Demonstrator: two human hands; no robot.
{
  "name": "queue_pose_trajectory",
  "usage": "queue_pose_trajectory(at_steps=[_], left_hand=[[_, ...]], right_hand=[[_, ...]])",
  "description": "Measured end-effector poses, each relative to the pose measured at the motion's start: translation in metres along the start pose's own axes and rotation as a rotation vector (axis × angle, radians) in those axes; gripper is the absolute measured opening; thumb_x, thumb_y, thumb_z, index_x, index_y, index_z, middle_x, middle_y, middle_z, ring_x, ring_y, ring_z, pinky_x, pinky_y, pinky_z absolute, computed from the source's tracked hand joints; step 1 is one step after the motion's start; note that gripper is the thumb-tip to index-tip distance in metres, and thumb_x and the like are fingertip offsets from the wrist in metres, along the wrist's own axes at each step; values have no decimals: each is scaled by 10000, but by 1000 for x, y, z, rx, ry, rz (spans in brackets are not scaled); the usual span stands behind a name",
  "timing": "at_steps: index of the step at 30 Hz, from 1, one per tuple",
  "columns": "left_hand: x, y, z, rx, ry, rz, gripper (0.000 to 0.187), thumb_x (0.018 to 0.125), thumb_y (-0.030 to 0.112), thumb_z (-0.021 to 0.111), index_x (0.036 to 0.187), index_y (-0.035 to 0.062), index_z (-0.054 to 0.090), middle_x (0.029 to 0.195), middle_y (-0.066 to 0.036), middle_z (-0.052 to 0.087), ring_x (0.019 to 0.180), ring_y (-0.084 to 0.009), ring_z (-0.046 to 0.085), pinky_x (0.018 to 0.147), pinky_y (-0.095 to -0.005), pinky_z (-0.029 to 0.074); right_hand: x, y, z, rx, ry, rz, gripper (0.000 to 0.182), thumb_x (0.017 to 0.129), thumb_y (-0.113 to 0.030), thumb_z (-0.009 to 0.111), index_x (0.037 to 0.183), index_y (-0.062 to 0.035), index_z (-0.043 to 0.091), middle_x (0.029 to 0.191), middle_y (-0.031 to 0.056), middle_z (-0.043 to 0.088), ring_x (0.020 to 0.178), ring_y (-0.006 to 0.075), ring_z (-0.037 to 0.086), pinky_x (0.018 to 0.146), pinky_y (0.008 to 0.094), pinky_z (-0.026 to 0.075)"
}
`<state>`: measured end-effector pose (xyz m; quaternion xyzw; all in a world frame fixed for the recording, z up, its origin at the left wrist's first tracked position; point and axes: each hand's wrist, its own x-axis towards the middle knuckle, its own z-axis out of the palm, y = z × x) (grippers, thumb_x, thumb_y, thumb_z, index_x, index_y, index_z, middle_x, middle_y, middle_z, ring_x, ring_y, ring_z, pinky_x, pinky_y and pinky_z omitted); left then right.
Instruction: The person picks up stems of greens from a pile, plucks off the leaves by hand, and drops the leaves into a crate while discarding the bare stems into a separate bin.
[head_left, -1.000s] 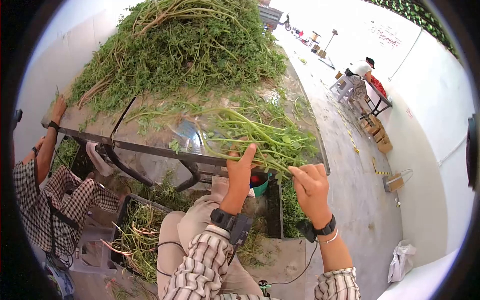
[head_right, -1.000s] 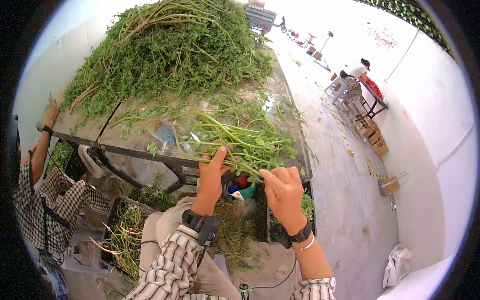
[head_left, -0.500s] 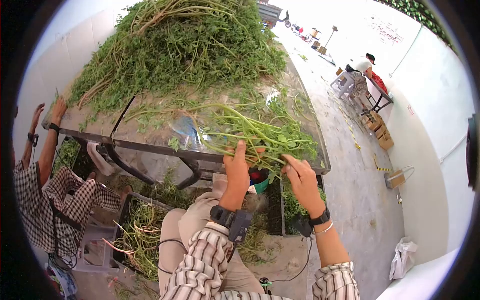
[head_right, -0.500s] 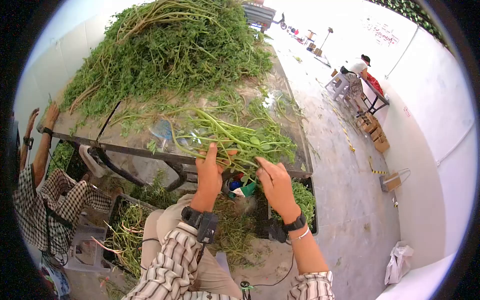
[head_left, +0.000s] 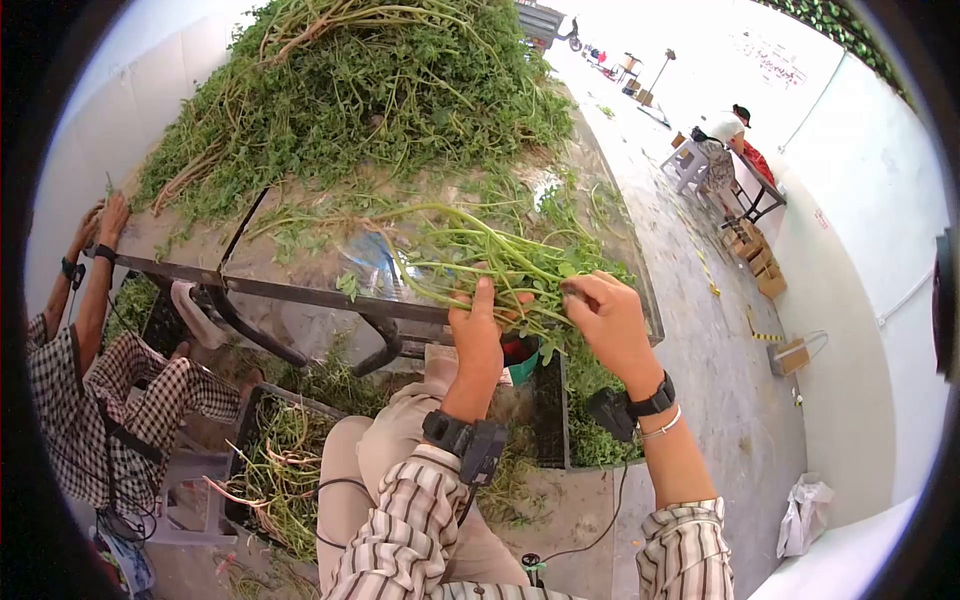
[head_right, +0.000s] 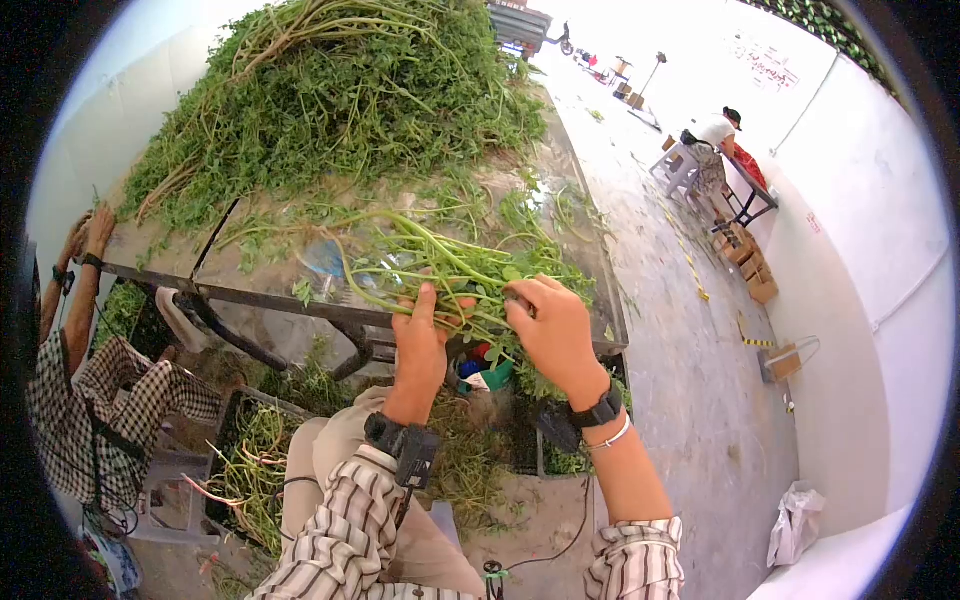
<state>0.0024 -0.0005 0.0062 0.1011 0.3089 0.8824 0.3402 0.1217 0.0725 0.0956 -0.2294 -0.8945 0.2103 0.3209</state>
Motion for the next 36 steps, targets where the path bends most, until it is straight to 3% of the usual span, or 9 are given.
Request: queue_pose_trajectory(at_steps=[2, 6, 9, 11, 18, 20, 27, 33, 36], left_hand=[[-2, 3, 2, 12, 17, 8, 231, 930, 169, 438, 1061, -21, 430, 915, -161, 591, 762, -238, 640, 622, -342, 560], [0, 3, -2, 5, -22, 3, 230, 931, 168, 436, 1053, -27, 441, 905, -157, 595, 753, -230, 639, 618, -336, 556], [-2, 4, -1, 46, -85, -7, 224, 931, 169, 436, 1028, -33, 459, 899, -158, 600, 742, -224, 640, 606, -320, 547], [-3, 4, 5, 26, -5, 12, 215, 939, 204, 434, 1022, 8, 470, 833, -151, 636, 667, -166, 612, 534, -274, 472], [-2, 2, 1, 38, -14, 17, 229, 930, 208, 453, 998, -8, 489, 816, -144, 633, 643, -174, 611, 527, -282, 473], [-1, -1, -1, 47, -3, 36, 259, 931, 218, 452, 1012, -28, 465, 867, -159, 613, 737, -221, 640, 626, -310, 534], [-3, 5, 1, 46, -29, 11, 240, 927, 221, 464, 1003, -6, 472, 883, -155, 618, 750, -219, 640, 606, -306, 521], [-6, 7, 5, 25, 10, 14, 239, 930, 213, 455, 1017, -10, 461, 897, -163, 614, 758, -220, 638, 610, -302, 520], [-3, 7, 3, 32, -59, -5, 239, 930, 210, 454, 1013, -13, 462, 918, -168, 610, 764, -219, 639, 606, -301, 522]], right_hand=[[2, 2, 3, -156, -115, -25, 144, 724, -97, 572, 809, 5, 627, 733, 131, 543, 677, 283, 546, 622, 366, 441], [5, 3, 2, -156, -127, -27, 130, 719, -96, 569, 789, -7, 633, 740, 121, 524, 713, 287, 542, 642, 374, 443], [7, -8, -6, -185, -40, -193, 112, 722, -104, 564, 751, -9, 614, 750, 117, 521, 751, 291, 522, 671, 369, 436], [11, -16, -14, -301, -123, -235, 107, 717, -102, 555, 732, -1, 584, 751, 119, 519, 783, 294, 503, 695, 370, 426], [9, -2, -25, -190, -289, -117, 117, 707, -90, 534, 742, 17, 564, 764, 127, 515, 793, 297, 490, 714, 380, 420], [5, -2, -24, -162, -261, -116, 123, 704, -96, 531, 742, 14, 570, 761, 130, 517, 786, 299, 492, 715, 381, 425], [1, 3, -34, -163, -243, -37, 116, 691, -97, 539, 709, 14, 566, 735, 133, 508, 775, 301, 498, 698, 384, 423], [7, 7, -21, -204, -57, -82, 110, 688, -83, 525, 697, 25, 541, 715, 135, 487, 733, 292, 484, 662, 369, 410], [12, 15, -15, -66, 30, 7, 108, 702, -77, 516, 714, 29, 530, 698, 112, 462, 690, 234, 485, 621, 332, 396]])
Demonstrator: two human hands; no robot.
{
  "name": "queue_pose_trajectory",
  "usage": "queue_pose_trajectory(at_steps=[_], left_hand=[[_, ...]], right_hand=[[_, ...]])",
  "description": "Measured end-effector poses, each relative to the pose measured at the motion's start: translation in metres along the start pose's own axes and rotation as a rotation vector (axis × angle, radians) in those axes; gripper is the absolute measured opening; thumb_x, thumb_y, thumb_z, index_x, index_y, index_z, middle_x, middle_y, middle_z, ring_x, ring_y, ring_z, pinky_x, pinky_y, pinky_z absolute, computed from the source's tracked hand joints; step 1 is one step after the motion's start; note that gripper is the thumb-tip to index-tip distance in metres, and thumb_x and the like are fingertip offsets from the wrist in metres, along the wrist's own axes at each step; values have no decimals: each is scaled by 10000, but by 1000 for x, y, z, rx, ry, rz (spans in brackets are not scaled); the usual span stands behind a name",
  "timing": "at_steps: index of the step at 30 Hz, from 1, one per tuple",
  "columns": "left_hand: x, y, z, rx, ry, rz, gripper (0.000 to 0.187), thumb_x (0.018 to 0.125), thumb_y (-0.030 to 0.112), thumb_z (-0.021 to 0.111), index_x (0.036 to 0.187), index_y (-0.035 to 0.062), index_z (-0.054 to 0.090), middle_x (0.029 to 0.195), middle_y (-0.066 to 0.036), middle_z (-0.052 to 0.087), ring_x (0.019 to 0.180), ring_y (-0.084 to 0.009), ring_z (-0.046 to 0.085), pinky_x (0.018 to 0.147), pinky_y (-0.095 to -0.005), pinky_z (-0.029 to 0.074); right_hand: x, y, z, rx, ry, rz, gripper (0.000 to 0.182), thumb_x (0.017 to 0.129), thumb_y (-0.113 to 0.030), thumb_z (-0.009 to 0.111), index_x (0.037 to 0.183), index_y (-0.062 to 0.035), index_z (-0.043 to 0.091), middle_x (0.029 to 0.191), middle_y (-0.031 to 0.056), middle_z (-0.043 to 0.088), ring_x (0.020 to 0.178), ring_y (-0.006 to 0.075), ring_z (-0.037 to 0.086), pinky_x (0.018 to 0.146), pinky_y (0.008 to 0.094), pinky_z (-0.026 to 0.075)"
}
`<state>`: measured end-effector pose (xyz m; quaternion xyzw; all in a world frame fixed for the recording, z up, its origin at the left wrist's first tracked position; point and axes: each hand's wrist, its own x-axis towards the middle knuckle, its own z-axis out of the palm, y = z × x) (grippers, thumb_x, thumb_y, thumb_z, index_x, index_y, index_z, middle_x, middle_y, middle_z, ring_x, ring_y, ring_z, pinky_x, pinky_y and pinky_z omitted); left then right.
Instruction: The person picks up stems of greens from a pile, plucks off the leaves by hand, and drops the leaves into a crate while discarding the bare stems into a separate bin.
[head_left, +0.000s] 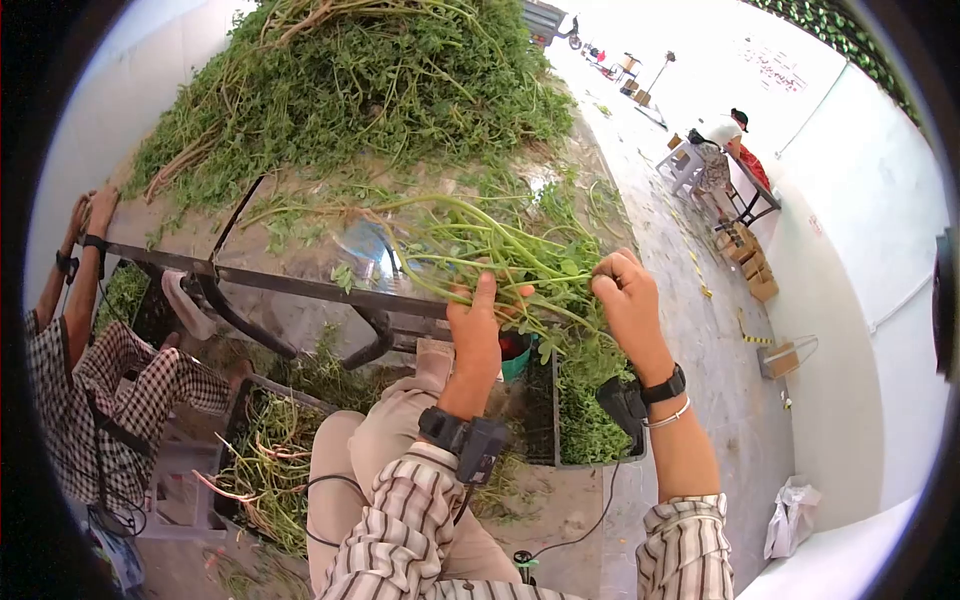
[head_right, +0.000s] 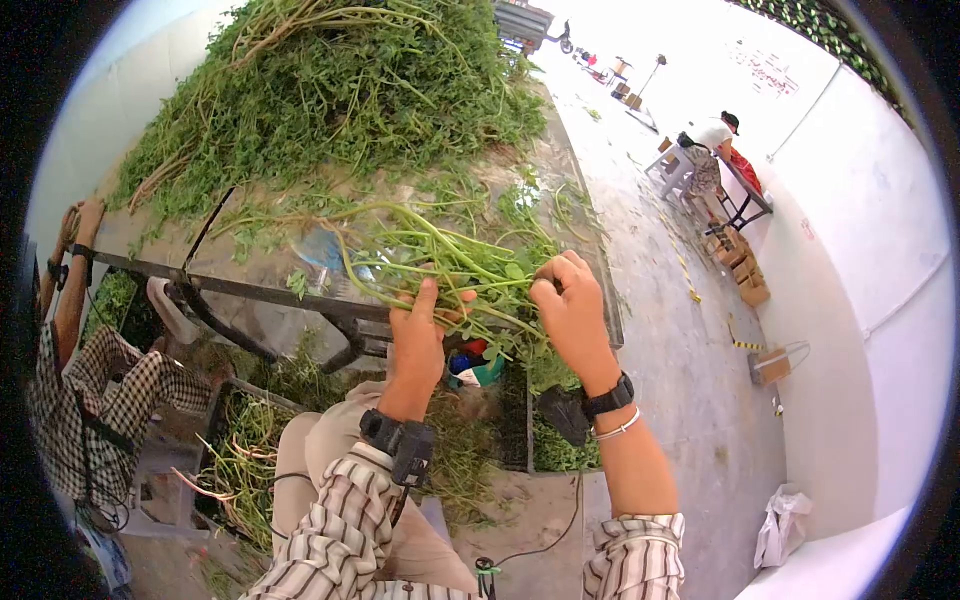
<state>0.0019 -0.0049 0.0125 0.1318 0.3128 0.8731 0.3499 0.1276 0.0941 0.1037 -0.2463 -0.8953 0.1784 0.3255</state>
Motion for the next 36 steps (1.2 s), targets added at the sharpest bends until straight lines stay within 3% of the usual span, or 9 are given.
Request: queue_pose_trajectory(at_steps=[5, 8, 10, 13, 18, 20, 25, 34, 36], left_hand=[[1, -3, 0, -24, 5, 17, 234, 929, 187, 457, 1024, -27, 467, 944, -144, 604, 778, -233, 647, 605, -306, 534], [2, -9, 0, -36, 42, 43, 229, 929, 191, 457, 1018, -19, 473, 943, -143, 601, 782, -238, 647, 606, -315, 538], [2, -3, -3, -13, 25, 59, 265, 932, 201, 450, 1032, -42, 470, 994, -166, 593, 810, -243, 637, 616, -325, 538], [3, -3, -3, -55, 20, 62, 267, 932, 207, 449, 1033, -40, 470, 1002, -161, 594, 818, -243, 636, 612, -317, 540], [1, -2, 0, -48, 53, 64, 247, 925, 194, 460, 1043, -22, 483, 938, -136, 603, 759, -249, 650, 616, -329, 550], [0, -1, -1, -35, 53, 56, 247, 926, 194, 457, 1039, -23, 487, 940, -136, 604, 759, -244, 650, 611, -317, 547], [3, -1, -4, -67, 25, 63, 239, 929, 190, 449, 1017, -26, 500, 941, -138, 608, 775, -230, 649, 595, -292, 535], [6, -2, -6, -69, 28, 24, 222, 933, 205, 451, 986, -6, 495, 900, -142, 631, 759, -192, 641, 551, -263, 489], [6, -2, -6, -22, 64, 35, 273, 934, 240, 451, 1010, -5, 545, 866, -154, 652, 606, -135, 569, 504, -245, 448]], right_hand=[[-4, 12, 11, 311, 51, 177, 114, 747, -83, 493, 726, 22, 532, 710, 42, 466, 667, 134, 480, 576, 277, 370], [-3, 6, 8, 650, 20, 453, 114, 765, -97, 477, 727, -7, 536, 734, 26, 490, 670, 129, 476, 590, 257, 384], [2, 20, -5, 684, 31, 354, 108, 791, -109, 452, 760, -37, 526, 735, 20, 494, 654, 118, 472, 605, 253, 410], [7, 16, -29, 970, 123, 530, 94, 828, -103, 416, 821, -53, 496, 714, 28, 489, 592, 113, 464, 546, 256, 433], [-8, 12, -31, 871, -111, 648, 84, 825, -96, 472, 845, -40, 533, 690, 23, 505, 520, 97, 433, 538, 239, 430], [-11, 6, -19, 314, -239, 424, 115, 803, -90, 515, 861, -19, 584, 715, 29, 552, 598, 101, 504, 585, 244, 445], [-14, 16, 14, 4, -161, -49, 242, 740, -106, 576, 936, 33, 604, 857, 179, 622, 784, 305, 590, 728, 355, 459], [1, -3, -9, 29, -296, 131, 228, 722, -156, 618, 826, 47, 615, 720, 170, 583, 640, 240, 565, 611, 331, 439], [9, 2, -17, 75, -371, 229, 226, 727, -161, 622, 827, 41, 616, 683, 102, 540, 619, 168, 506, 577, 296, 406]])
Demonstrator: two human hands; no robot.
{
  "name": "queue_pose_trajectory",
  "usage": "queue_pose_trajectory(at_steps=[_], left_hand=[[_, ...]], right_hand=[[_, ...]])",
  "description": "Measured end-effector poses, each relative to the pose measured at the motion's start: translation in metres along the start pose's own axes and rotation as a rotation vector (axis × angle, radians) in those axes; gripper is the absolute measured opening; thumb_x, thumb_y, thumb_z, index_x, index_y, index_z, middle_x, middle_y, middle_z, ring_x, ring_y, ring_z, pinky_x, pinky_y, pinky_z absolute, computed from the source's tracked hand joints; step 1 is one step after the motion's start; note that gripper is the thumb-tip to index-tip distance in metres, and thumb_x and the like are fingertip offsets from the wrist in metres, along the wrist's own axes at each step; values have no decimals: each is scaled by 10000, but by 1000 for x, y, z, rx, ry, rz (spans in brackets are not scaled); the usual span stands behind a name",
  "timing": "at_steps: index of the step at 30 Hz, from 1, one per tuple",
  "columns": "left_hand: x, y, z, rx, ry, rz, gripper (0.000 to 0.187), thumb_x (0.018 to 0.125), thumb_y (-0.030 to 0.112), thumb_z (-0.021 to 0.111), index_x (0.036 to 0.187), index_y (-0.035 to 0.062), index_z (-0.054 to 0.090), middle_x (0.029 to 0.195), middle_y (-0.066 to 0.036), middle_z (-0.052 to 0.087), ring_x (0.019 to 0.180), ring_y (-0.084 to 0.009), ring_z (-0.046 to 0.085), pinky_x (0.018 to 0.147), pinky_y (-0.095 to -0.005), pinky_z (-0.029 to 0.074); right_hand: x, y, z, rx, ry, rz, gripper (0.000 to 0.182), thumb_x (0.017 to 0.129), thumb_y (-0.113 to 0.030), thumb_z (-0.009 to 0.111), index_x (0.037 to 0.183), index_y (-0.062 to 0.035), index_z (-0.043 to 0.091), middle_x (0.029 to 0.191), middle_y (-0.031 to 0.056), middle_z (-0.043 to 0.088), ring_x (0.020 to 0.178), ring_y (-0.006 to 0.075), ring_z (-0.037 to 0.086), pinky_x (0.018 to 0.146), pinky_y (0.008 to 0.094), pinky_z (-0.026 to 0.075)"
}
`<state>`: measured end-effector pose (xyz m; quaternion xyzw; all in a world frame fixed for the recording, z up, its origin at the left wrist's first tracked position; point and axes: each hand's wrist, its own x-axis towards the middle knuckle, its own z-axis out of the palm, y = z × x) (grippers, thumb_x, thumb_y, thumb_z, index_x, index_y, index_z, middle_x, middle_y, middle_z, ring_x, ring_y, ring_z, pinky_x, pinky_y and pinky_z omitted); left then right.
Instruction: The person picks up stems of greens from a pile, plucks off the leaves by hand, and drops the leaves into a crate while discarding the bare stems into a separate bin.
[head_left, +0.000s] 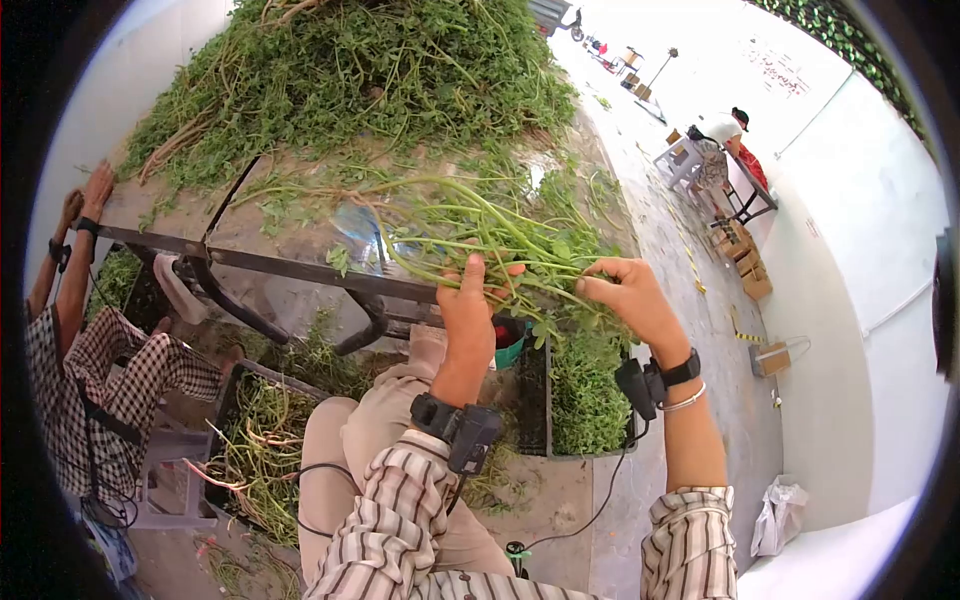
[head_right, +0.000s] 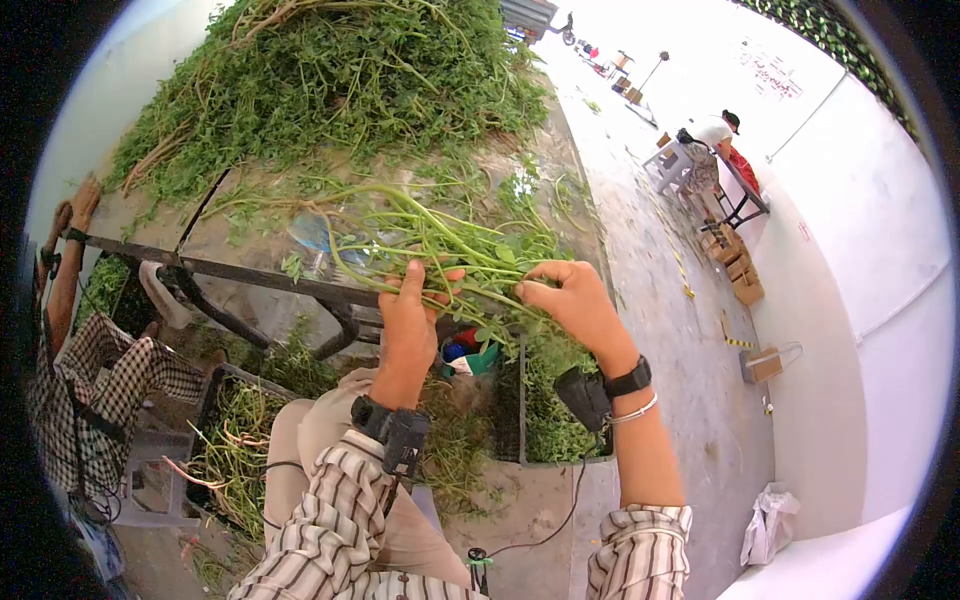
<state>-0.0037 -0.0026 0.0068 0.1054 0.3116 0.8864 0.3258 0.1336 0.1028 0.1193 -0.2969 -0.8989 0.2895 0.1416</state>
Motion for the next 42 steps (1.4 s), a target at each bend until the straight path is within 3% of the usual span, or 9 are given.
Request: queue_pose_trajectory(at_steps=[1, 5, 7, 11, 20, 29, 35, 37, 42], left_hand=[[-2, 0, 1, -1, -1, -3, 273, 934, 240, 451, 1010, -5, 545, 866, -154, 652, 606, -135, 569, 504, -245, 448], [-2, 2, 3, -47, 50, 10, 240, 932, 222, 453, 1019, 4, 504, 856, -172, 650, 585, -132, 561, 503, -257, 451], [-1, 1, 3, -48, 40, 20, 230, 931, 216, 453, 1023, 8, 491, 854, -176, 649, 581, -131, 561, 502, -260, 452], [-2, 2, 5, -91, 71, 32, 227, 930, 206, 454, 1035, 6, 483, 854, -168, 649, 611, -140, 582, 498, -252, 449], [-4, 3, 7, -85, 67, 32, 225, 932, 211, 452, 1019, 8, 494, 841, -151, 648, 591, -115, 560, 452, -210, 406], [-4, 4, 8, -86, 82, 32, 217, 929, 218, 463, 998, 13, 482, 860, -167, 651, 582, -114, 573, 412, -200, 375], [-6, 0, 10, -89, 65, 27, 216, 929, 220, 464, 1018, 24, 471, 853, -164, 654, 566, -113, 572, 414, -197, 379], [-5, 1, 9, -114, 67, 46, 214, 929, 221, 463, 1020, 27, 472, 853, -162, 655, 566, -112, 571, 420, -199, 387], [-3, 0, 6, -105, 68, 58, 212, 928, 223, 465, 1017, 31, 480, 850, -154, 656, 566, -110, 570, 437, -215, 411]], right_hand=[[1, 0, -3, 55, -78, 86, 225, 731, -167, 626, 828, 36, 617, 646, 34, 498, 598, 96, 446, 543, 260, 373], [3, 1, -5, -104, -72, 45, 218, 742, -165, 608, 840, 30, 623, 672, 50, 545, 624, 105, 489, 577, 262, 401], [2, 13, 4, -98, 139, -182, 228, 731, -146, 598, 850, 48, 612, 700, 143, 572, 585, 179, 496, 566, 297, 409], [-3, 14, 12, -91, 323, -300, 220, 733, -133, 592, 880, 29, 613, 693, 126, 564, 573, 162, 460, 552, 286, 392], [-24, 7, -1, -51, 245, 37, 202, 752, -144, 593, 880, 11, 615, 728, 118, 584, 611, 159, 497, 585, 282, 412], [-12, 13, 16, -136, 266, -119, 193, 725, -118, 572, 841, 35, 593, 806, 187, 601, 727, 340, 563, 689, 353, 459], [-10, 16, 17, -91, 326, -63, 164, 703, -76, 528, 814, 35, 576, 689, 125, 541, 595, 201, 522, 571, 310, 422], [-5, 29, 16, 214, 329, 67, 114, 714, -66, 524, 783, -2, 589, 641, 50, 506, 542, 96, 449, 506, 244, 362], [-11, 21, -6, 787, 410, 232, 80, 784, -99, 512, 799, -120, 589, 671, -61, 488, 518, 18, 378, 426, 165, 269]])
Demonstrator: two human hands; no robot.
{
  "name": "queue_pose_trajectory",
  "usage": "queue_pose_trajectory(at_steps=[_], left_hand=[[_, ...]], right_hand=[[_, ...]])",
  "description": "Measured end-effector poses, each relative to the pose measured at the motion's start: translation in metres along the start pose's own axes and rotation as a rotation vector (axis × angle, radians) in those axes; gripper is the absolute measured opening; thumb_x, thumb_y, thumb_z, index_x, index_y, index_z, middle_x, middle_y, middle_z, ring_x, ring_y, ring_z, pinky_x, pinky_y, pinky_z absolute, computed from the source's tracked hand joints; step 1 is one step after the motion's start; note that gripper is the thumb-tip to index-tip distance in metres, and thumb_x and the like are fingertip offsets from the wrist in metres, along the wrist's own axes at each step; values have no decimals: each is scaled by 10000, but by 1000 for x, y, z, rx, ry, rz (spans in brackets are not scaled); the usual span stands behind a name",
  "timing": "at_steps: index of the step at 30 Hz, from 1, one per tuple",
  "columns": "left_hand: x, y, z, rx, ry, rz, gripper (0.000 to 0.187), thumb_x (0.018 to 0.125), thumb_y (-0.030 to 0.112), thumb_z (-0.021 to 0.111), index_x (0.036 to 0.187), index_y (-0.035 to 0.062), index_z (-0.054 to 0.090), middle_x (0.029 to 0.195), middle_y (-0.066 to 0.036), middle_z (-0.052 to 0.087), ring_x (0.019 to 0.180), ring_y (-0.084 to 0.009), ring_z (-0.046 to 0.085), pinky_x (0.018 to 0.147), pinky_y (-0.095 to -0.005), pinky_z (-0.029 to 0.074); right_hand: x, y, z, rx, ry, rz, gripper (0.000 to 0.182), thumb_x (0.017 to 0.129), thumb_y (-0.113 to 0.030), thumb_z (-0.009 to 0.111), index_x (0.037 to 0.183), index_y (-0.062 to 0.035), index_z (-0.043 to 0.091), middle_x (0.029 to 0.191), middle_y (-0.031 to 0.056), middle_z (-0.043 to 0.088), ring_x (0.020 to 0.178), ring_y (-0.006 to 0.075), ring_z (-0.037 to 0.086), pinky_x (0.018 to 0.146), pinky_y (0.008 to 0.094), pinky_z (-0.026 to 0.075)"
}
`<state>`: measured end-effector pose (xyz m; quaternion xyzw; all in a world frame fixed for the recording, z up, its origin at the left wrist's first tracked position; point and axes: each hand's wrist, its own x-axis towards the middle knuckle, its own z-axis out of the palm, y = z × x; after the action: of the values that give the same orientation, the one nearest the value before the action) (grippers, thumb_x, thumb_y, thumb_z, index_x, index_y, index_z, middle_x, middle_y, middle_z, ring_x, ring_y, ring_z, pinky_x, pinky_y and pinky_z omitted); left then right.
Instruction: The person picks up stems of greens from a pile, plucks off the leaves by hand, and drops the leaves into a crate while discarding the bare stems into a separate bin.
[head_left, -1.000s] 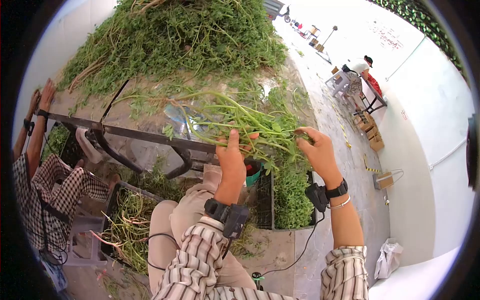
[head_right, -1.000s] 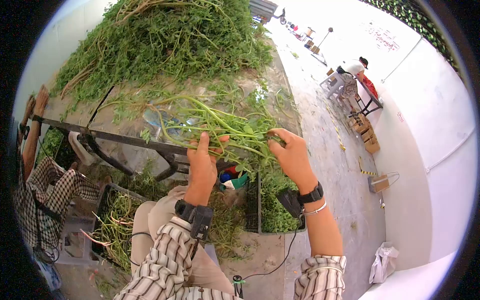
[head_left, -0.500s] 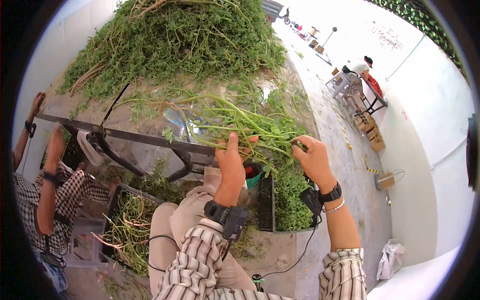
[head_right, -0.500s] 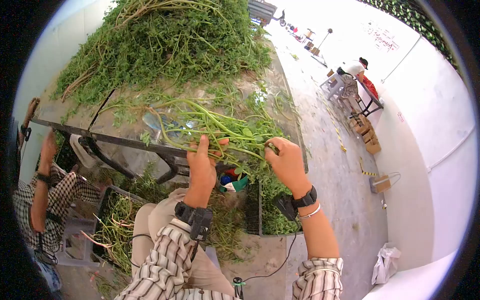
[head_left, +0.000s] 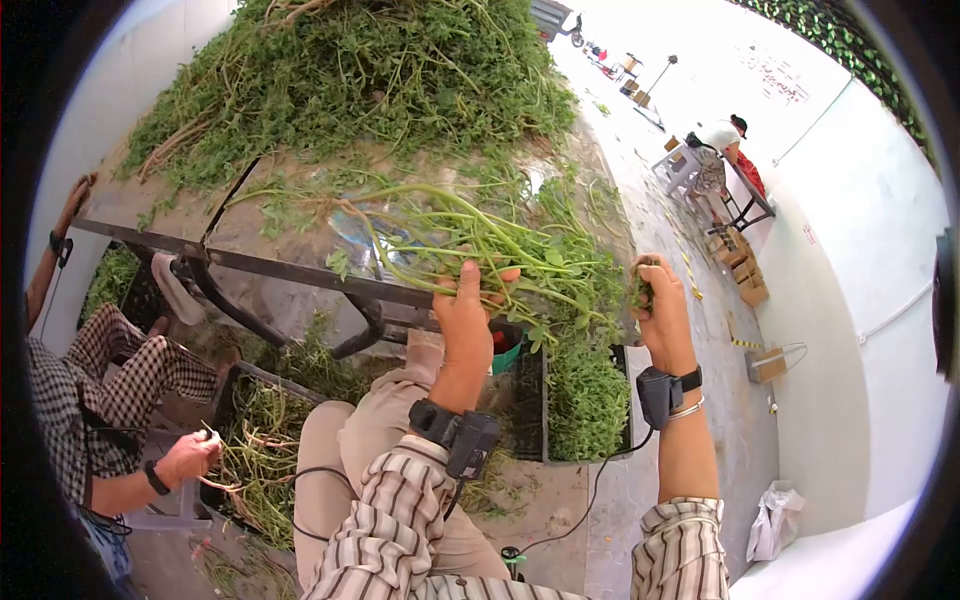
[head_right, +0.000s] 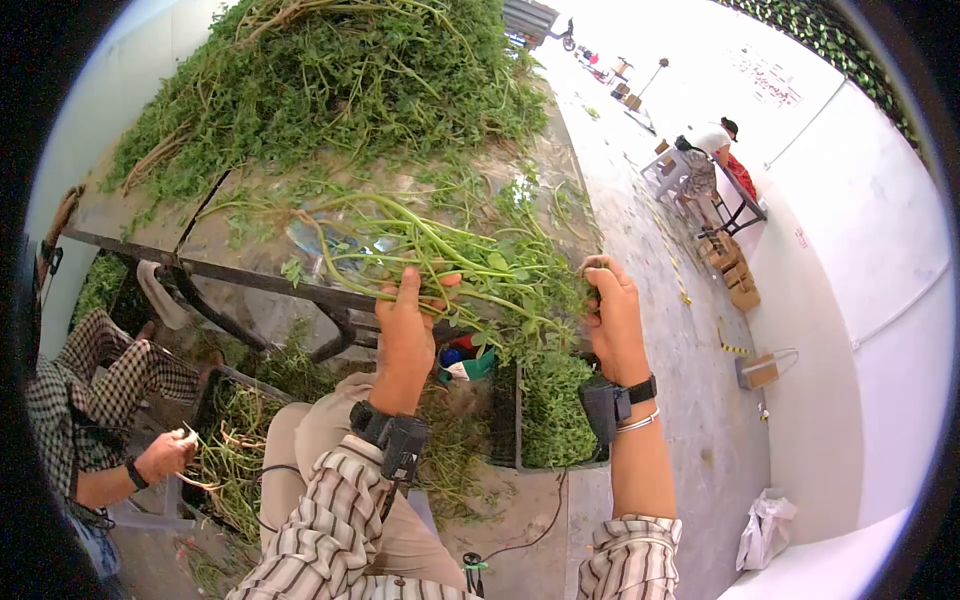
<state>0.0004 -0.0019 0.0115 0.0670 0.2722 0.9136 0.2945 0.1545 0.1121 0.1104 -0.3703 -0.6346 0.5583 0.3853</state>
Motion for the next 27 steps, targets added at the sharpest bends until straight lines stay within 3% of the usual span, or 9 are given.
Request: queue_pose_trajectory(at_steps=[3, 6, 8, 9, 13, 19, 23, 25, 27], left_hand=[[0, -1, -1, 22, -12, 3, 214, 925, 224, 471, 1015, 31, 485, 847, -147, 657, 559, -104, 561, 420, -209, 385], [-2, 2, 0, 36, 6, -13, 223, 924, 225, 472, 1017, 23, 490, 856, -145, 658, 568, -100, 563, 413, -210, 369], [-1, 4, 0, 46, -13, -27, 225, 926, 226, 467, 1019, 23, 489, 857, -146, 657, 569, -100, 561, 416, -210, 370], [-2, 5, -1, 57, -29, -47, 227, 929, 227, 461, 1022, 22, 488, 858, -147, 657, 571, -99, 558, 418, -211, 370], [-2, 5, 3, 26, 3, -31, 228, 932, 228, 452, 1029, 24, 485, 851, -153, 656, 556, -95, 540, 418, -204, 361], [-2, 1, 2, 54, 13, -38, 205, 931, 206, 453, 1049, 39, 470, 844, -152, 658, 558, -101, 565, 402, -190, 353], [-3, -1, 5, 31, 2, -21, 200, 927, 204, 463, 1042, 40, 473, 830, -143, 661, 531, -101, 561, 388, -181, 343], [-3, -1, 7, 7, 64, -14, 195, 925, 208, 470, 1027, 43, 480, 814, -131, 663, 535, -101, 569, 387, -177, 344], [-2, 1, 1, 22, 44, -20, 191, 924, 207, 471, 1020, 42, 485, 827, -127, 661, 542, -103, 571, 391, -178, 349]], right_hand=[[-4, -3, -2, 138, -50, 53, 75, 793, -106, 513, 813, -115, 585, 684, -58, 493, 537, 21, 393, 406, 161, 260], [-5, 4, -2, -25, -113, 53, 89, 796, -119, 523, 851, -100, 591, 703, -39, 516, 569, 23, 411, 439, 168, 285], [-4, 13, 1, -396, -167, -92, 127, 798, -139, 531, 879, -67, 598, 722, -19, 546, 610, 64, 470, 503, 214, 360], [-1, 19, 4, -504, -180, -258, 174, 779, -149, 549, 893, -27, 598, 725, 31, 577, 621, 126, 509, 579, 272, 410], [-3, 29, 11, -769, -204, -412, 196, 727, -142, 573, 858, 3, 589, 689, 143, 554, 586, 194, 493, 580, 306, 419], [-7, 25, 12, -844, -120, -533, 169, 716, -118, 556, 828, 8, 574, 641, 117, 520, 539, 170, 431, 529, 304, 383], [-3, 21, 15, -647, -75, -428, 114, 719, -99, 543, 756, 8, 557, 609, 60, 500, 526, 126, 404, 504, 272, 354], [1, 21, 11, -341, -64, -181, 70, 754, -91, 531, 754, -29, 562, 650, -4, 514, 526, 89, 416, 492, 238, 345], [3, 12, 0, -167, -44, -105, 65, 776, -95, 522, 781, -44, 563, 680, -18, 519, 531, 84, 427, 496, 228, 349]])
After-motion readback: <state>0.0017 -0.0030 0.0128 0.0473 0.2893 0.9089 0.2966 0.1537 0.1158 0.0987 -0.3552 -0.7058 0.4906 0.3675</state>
